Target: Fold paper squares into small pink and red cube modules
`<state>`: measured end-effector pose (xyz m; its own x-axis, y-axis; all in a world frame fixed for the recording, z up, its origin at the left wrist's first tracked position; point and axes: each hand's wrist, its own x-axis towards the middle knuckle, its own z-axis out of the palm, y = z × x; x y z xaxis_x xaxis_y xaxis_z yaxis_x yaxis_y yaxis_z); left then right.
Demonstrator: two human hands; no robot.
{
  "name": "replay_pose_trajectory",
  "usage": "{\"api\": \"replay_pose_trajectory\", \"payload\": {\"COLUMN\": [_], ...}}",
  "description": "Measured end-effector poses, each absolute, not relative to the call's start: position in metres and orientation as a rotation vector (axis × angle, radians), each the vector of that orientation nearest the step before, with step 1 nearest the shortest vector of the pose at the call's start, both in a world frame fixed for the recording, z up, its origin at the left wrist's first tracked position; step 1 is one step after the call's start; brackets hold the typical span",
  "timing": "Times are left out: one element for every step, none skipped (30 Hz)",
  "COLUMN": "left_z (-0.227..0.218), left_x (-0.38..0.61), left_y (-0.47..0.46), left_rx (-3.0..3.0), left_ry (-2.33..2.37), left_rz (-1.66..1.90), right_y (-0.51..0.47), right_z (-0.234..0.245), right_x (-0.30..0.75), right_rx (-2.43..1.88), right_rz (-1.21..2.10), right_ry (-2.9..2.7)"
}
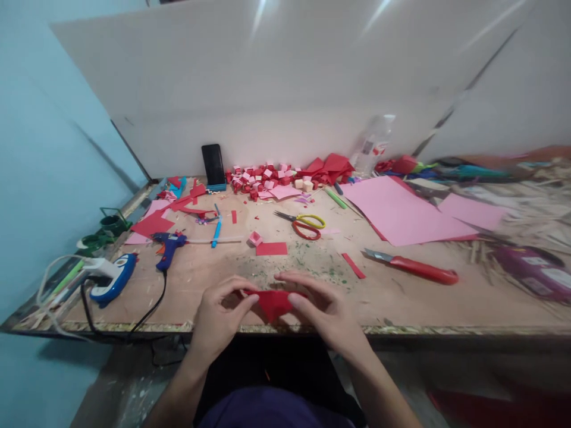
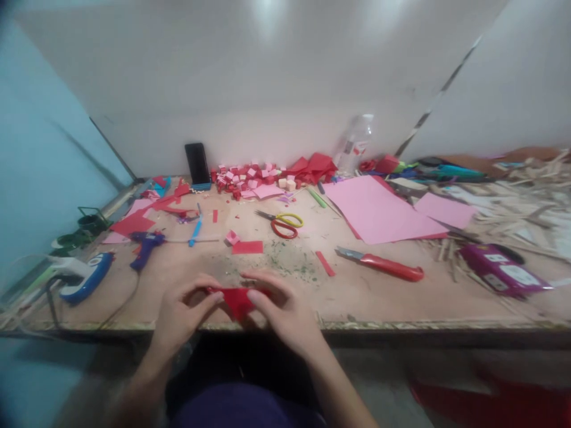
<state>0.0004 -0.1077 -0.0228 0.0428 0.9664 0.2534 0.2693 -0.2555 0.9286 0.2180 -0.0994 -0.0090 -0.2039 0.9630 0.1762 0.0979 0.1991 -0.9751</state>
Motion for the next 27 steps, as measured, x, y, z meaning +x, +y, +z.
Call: {"api": "replay_pose_trajectory", "payload": {"left_z": [-0.022, -0.021, -0.020, -0.019, -0.019, -0.018, -0.018, -0.018, -0.018, -0.018, -0.018, -0.018, -0.017, -0.016, -0.015, -0.015, -0.014, -0.013, -0.013, -0.013, -0.014, -0.014, -0.014, -0.014, -0.013, -0.012, -0.011], "left_x": [0.001, 0.002, 0.002, 0.003, 0.003, 0.003, 0.003, 0.003, 0.003, 0.003, 0.003, 0.003, 0.003, 0.003, 0.004, 0.004, 0.004, 0.005, 0.005, 0.005, 0.004, 0.004, 0.004, 0.004, 0.004, 0.003, 0.003], "left_y": [-0.108, -0.109, -0.109, -0.110, -0.110, -0.110, -0.110, -0.110, -0.109, -0.109, -0.108, -0.108, -0.107, -0.107, -0.107, -0.107, -0.107, -0.108, -0.108, -0.108, -0.109, -0.109, -0.109, -0.109, -0.109, -0.109, -0.109], "left_rx": [1.664, 1.695, 1.708, 1.709, 1.703, 1.690, 1.679, 1.669, 1.661, 1.654, 1.645, 1.636, 1.622, 1.603, 1.582, 1.560, 1.540, 1.523, 1.509, 1.499, 1.492, 1.489, 1.490, 1.500, 1.513, 1.523, 1.529], "left_ry": [1.234, 1.207, 1.192, 1.185, 1.179, 1.169, 1.156, 1.142, 1.130, 1.123, 1.121, 1.125, 1.131, 1.132, 1.126, 1.116, 1.104, 1.098, 1.100, 1.113, 1.132, 1.150, 1.166, 1.177, 1.185, 1.193, 1.198], "left_rz": [1.245, 1.242, 1.247, 1.253, 1.257, 1.260, 1.256, 1.248, 1.242, 1.239, 1.243, 1.246, 1.241, 1.224, 1.192, 1.156, 1.126, 1.110, 1.110, 1.124, 1.149, 1.172, 1.188, 1.199, 1.206, 1.213, 1.217], "right_y": [-0.099, -0.099, -0.099, -0.099, -0.098, -0.097, -0.097, -0.096, -0.096, -0.096, -0.096, -0.096, -0.096, -0.097, -0.097, -0.098, -0.098, -0.098, -0.097, -0.097, -0.096, -0.095, -0.094, -0.094, -0.095, -0.097, -0.099], "right_z": [-0.007, -0.004, -0.003, -0.001, -0.001, -0.001, -0.002, -0.003, -0.005, -0.007, -0.008, -0.010, -0.011, -0.011, -0.011, -0.011, -0.011, -0.010, -0.009, -0.008, -0.007, -0.006, -0.006, -0.005, -0.005, -0.005, -0.004], "right_x": [0.216, 0.214, 0.212, 0.211, 0.210, 0.210, 0.210, 0.211, 0.212, 0.213, 0.214, 0.215, 0.216, 0.216, 0.217, 0.217, 0.217, 0.217, 0.217, 0.217, 0.217, 0.216, 0.216, 0.216, 0.215, 0.215, 0.214], "right_rx": [-1.075, -1.080, -1.075, -1.071, -1.072, -1.094, -1.127, -1.161, -1.189, -1.209, -1.225, -1.233, -1.235, -1.234, -1.231, -1.231, -1.235, -1.244, -1.258, -1.272, -1.284, -1.292, -1.293, -1.298, -1.309, -1.341, -1.376], "right_rz": [1.109, 1.088, 1.077, 1.077, 1.086, 1.089, 1.089, 1.089, 1.086, 1.081, 1.070, 1.059, 1.054, 1.053, 1.058, 1.064, 1.063, 1.057, 1.050, 1.045, 1.053, 1.072, 1.091, 1.100, 1.103, 1.069, 1.017], "right_ry": [-1.596, -1.666, -1.725, -1.770, -1.792, -1.791, -1.779, -1.761, -1.746, -1.733, -1.724, -1.724, -1.731, -1.745, -1.759, -1.770, -1.773, -1.769, -1.763, -1.761, -1.770, -1.789, -1.805, -1.810, -1.806, -1.770, -1.719]}}
